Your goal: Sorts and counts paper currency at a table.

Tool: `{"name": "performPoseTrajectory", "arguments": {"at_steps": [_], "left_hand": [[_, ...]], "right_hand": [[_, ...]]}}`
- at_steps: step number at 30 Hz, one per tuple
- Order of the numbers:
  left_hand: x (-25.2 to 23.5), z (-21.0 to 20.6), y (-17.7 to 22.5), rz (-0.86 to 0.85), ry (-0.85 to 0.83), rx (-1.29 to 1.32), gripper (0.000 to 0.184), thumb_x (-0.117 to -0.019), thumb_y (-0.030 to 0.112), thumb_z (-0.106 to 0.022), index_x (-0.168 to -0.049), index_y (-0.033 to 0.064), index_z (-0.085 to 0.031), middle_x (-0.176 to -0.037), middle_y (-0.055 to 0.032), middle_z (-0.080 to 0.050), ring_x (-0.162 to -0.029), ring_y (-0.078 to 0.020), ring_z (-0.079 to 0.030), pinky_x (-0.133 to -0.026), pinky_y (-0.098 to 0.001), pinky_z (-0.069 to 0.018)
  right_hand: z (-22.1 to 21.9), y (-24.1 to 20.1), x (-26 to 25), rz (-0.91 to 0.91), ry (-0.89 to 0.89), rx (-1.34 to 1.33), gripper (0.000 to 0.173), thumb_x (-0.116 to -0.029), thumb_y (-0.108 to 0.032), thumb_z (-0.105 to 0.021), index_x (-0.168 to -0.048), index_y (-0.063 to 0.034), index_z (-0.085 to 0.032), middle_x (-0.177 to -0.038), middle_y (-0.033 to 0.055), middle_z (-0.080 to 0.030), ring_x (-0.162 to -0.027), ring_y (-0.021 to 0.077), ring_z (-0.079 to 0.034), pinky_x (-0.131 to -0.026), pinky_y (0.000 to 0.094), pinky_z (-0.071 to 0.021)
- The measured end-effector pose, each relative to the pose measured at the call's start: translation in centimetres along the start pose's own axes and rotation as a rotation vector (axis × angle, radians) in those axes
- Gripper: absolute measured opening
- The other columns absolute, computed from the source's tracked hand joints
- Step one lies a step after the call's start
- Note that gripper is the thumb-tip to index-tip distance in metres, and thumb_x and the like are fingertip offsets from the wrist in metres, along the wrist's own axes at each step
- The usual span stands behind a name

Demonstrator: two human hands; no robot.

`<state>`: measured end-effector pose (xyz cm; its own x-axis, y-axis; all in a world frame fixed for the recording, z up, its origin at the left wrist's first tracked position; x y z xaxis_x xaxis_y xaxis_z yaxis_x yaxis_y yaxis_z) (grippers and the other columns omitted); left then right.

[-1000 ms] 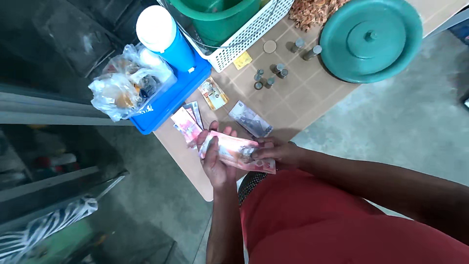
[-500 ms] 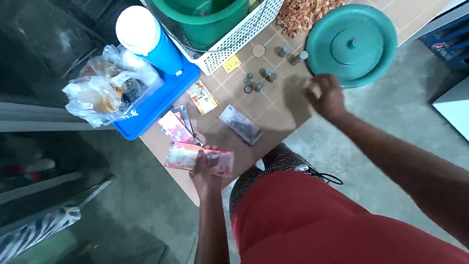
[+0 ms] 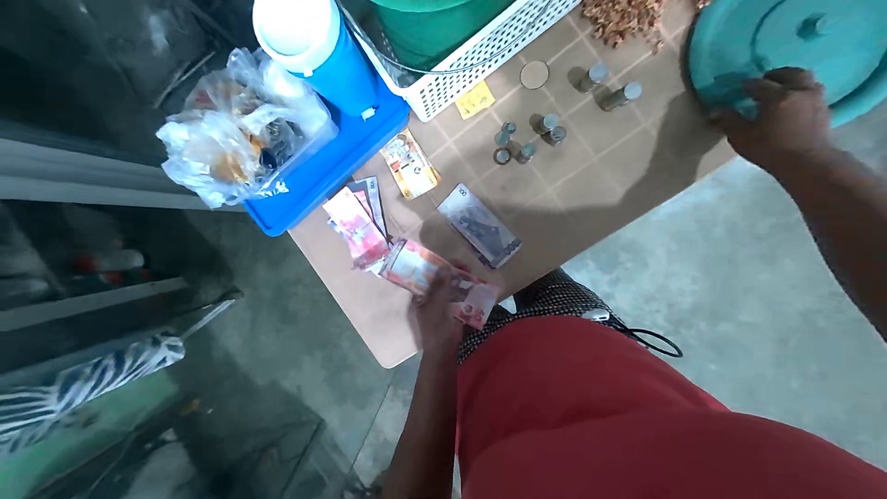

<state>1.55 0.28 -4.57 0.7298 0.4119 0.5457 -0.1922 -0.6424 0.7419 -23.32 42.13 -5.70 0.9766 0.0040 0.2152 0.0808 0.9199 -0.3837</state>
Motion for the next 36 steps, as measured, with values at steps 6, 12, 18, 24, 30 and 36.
{"name": "performPoseTrajectory", "arguments": {"at_steps": [6, 12, 18, 24, 30, 36], "left_hand": [[-0.1, -2.2, 0.1, -0.070, -0.085, -0.166, 0.014, -0.0909, -0.005, -0.061, -0.101, 0.0015, -0.068, -0.086, -0.0066, -0.074, -0.075, -0.0147, -0.072, -0.069, -0.0321, -0.0621], [0.2, -0.7, 0.1, -0.081, -0.019, -0.242, 0.010, -0.0930, -0.004, -0.063, -0.101, 0.0012, -0.068, -0.083, -0.0046, -0.073, -0.074, -0.0125, -0.071, -0.069, -0.0309, -0.0613], [-0.1, 4.3, -0.1, -0.091, 0.072, -0.071, 0.015, -0.0938, -0.006, -0.052, -0.096, -0.0008, -0.066, -0.080, -0.0096, -0.074, -0.070, -0.0182, -0.072, -0.065, -0.0349, -0.0622], [0.0, 5.7, 0.7, -0.118, 0.138, -0.029, 0.016, -0.0927, -0.008, -0.054, -0.095, 0.0014, -0.067, -0.080, -0.0072, -0.074, -0.070, -0.0153, -0.071, -0.066, -0.0329, -0.0615], [0.3, 6.7, 1.0, -0.112, 0.152, 0.013, 0.011, -0.0933, -0.005, -0.059, -0.100, 0.0002, -0.066, -0.082, -0.0093, -0.074, -0.071, -0.0172, -0.072, -0.066, -0.0347, -0.0623], [0.5, 6.6, 0.8, -0.101, 0.075, 0.011, 0.012, -0.0928, -0.004, -0.060, -0.099, 0.0024, -0.068, -0.083, -0.0080, -0.074, -0.072, -0.0166, -0.072, -0.067, -0.0346, -0.0624]], "right_hand": [[-5.3, -19.5, 11.3, 0.353, -0.332, -0.558, 0.024, -0.1021, -0.007, -0.057, -0.119, 0.0083, -0.066, -0.109, 0.0220, -0.068, -0.090, 0.0262, -0.069, -0.081, 0.0428, -0.0593], [-11.7, -24.9, 14.4, 0.190, -0.516, -0.711, 0.033, -0.1066, -0.019, -0.054, -0.128, 0.0052, -0.060, -0.116, 0.0197, -0.066, -0.098, 0.0253, -0.067, -0.086, 0.0421, -0.0569], [-15.9, -23.6, 11.0, 0.252, -0.299, -0.176, 0.075, -0.0915, -0.034, -0.077, -0.148, 0.0042, -0.047, -0.141, 0.0345, -0.048, -0.128, 0.0557, -0.048, -0.098, 0.0715, -0.0417], [-17.1, -26.1, 10.4, 0.086, -0.430, -0.091, 0.070, -0.0874, -0.027, -0.082, -0.141, 0.0059, -0.052, -0.135, 0.0344, -0.052, -0.129, 0.0549, -0.047, -0.098, 0.0706, -0.0418], [-15.8, -25.7, 9.9, 0.132, -0.610, -0.419, 0.030, -0.1007, -0.014, -0.064, -0.124, 0.0041, -0.064, -0.113, 0.0247, -0.068, -0.103, 0.0358, -0.068, -0.093, 0.0572, -0.0538], [-14.2, -24.1, 7.6, 0.131, -0.636, -0.299, 0.048, -0.0927, -0.005, -0.072, -0.137, 0.0008, -0.055, -0.120, 0.0278, -0.065, -0.108, 0.0420, -0.065, -0.094, 0.0630, -0.0509]]}}
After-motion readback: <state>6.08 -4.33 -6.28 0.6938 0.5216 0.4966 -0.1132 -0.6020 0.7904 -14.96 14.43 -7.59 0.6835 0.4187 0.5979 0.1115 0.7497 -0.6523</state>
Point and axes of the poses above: each hand's wrist, its own x-axis away from the middle knuckle, its own z-axis out of the back of the hand, y = z × x, the point moved 4 cm from there along -x, towards the middle knuckle
